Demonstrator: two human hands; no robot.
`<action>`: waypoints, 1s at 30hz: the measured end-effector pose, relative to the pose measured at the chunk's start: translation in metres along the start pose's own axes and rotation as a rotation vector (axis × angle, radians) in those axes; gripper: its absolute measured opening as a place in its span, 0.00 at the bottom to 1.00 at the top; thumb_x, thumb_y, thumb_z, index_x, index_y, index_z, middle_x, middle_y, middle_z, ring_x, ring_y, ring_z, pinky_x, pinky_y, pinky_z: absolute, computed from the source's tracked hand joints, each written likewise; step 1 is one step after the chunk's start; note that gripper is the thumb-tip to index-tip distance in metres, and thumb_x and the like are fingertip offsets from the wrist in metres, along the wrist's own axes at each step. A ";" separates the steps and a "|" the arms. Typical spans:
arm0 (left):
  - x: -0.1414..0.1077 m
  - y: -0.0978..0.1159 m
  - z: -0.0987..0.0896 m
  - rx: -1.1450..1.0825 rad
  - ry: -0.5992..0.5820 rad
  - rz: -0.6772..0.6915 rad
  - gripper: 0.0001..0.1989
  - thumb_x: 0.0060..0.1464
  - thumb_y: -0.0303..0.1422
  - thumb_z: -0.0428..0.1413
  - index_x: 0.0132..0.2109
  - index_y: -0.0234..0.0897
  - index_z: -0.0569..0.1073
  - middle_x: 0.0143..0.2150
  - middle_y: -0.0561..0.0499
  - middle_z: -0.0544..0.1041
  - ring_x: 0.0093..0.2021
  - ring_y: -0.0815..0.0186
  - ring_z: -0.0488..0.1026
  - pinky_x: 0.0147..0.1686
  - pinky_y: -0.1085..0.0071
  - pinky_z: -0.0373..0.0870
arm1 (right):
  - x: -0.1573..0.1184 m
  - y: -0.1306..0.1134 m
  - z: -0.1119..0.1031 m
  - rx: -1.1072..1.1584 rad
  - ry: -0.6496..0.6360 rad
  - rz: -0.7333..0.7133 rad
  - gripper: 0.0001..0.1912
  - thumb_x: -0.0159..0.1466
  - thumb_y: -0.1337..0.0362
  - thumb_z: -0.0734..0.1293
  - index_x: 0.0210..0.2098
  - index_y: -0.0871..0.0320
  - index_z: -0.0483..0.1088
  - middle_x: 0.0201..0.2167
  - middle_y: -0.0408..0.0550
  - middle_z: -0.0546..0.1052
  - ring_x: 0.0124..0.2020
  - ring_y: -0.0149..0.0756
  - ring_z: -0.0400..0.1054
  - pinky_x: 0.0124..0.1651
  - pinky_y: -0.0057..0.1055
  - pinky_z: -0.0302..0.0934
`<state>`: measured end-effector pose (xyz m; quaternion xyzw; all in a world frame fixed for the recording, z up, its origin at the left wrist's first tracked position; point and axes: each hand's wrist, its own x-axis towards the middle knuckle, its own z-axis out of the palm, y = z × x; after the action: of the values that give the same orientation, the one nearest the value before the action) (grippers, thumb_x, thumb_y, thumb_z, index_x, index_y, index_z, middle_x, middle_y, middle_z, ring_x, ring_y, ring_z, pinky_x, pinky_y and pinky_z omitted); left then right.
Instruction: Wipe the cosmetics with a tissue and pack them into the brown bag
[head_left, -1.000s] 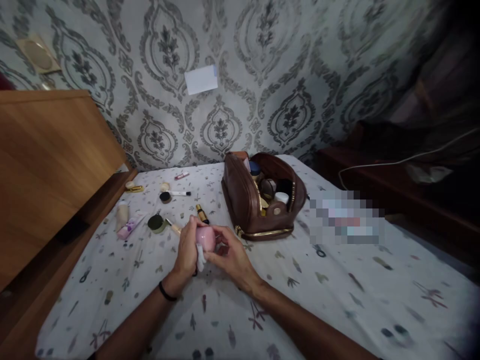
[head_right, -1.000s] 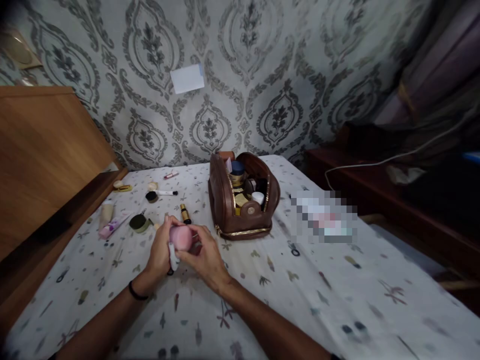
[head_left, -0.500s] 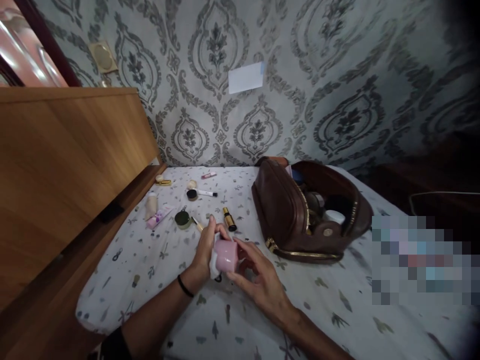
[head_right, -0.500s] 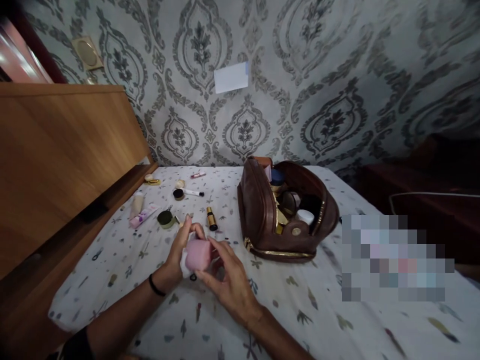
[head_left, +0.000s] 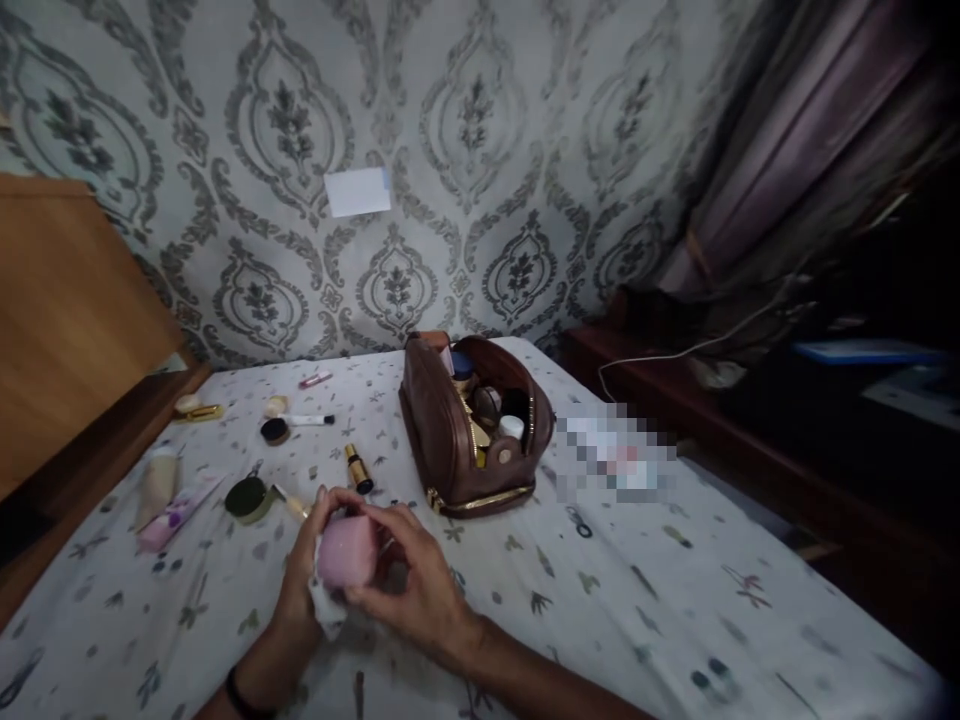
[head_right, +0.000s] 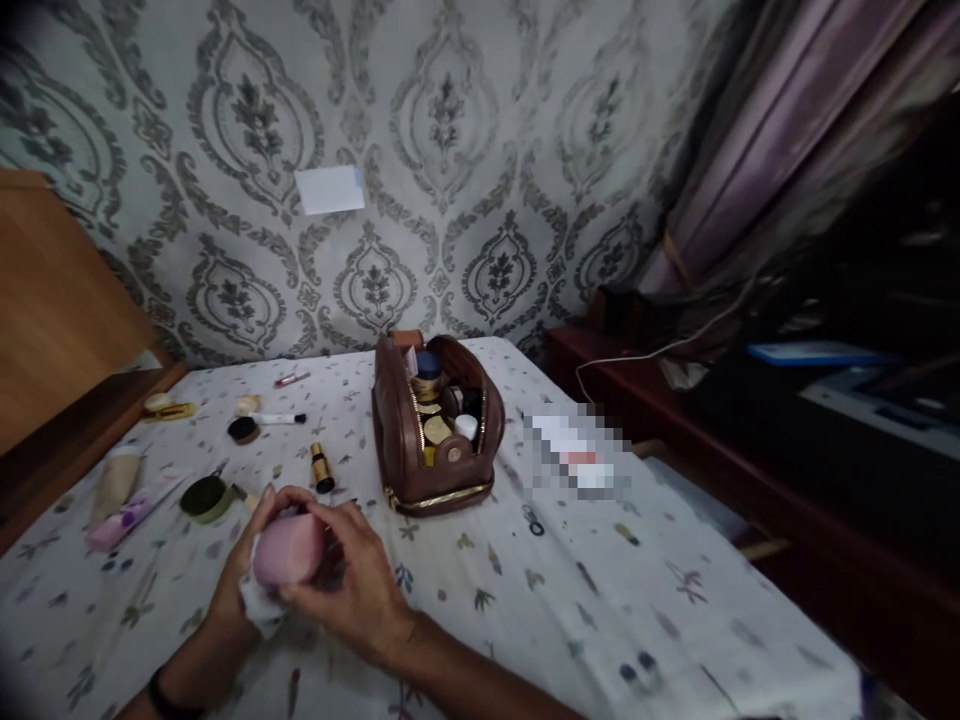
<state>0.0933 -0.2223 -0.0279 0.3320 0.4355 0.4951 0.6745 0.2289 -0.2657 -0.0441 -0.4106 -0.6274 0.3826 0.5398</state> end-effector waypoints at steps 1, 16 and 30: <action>-0.004 0.001 0.002 0.043 0.006 0.023 0.23 0.48 0.56 0.59 0.35 0.39 0.76 0.33 0.53 0.77 0.37 0.61 0.75 0.40 0.67 0.74 | 0.000 0.000 -0.001 -0.023 0.020 -0.009 0.38 0.49 0.66 0.78 0.59 0.50 0.67 0.49 0.50 0.72 0.48 0.42 0.68 0.47 0.35 0.67; -0.015 0.007 0.012 0.451 0.034 0.248 0.25 0.47 0.59 0.58 0.36 0.40 0.77 0.39 0.49 0.81 0.45 0.54 0.75 0.44 0.66 0.73 | -0.001 -0.004 -0.009 -0.303 -0.091 0.035 0.40 0.53 0.66 0.73 0.64 0.52 0.61 0.52 0.53 0.68 0.52 0.46 0.66 0.55 0.42 0.64; -0.003 -0.004 -0.019 0.888 0.007 0.800 0.20 0.60 0.50 0.49 0.45 0.41 0.74 0.49 0.45 0.75 0.53 0.55 0.70 0.55 0.60 0.65 | -0.003 0.006 0.001 -0.395 0.004 -0.017 0.27 0.47 0.66 0.69 0.47 0.55 0.63 0.44 0.50 0.72 0.46 0.45 0.68 0.49 0.38 0.63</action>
<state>0.0772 -0.2263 -0.0386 0.7188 0.4442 0.4824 0.2308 0.2293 -0.2665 -0.0514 -0.5042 -0.6925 0.2466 0.4532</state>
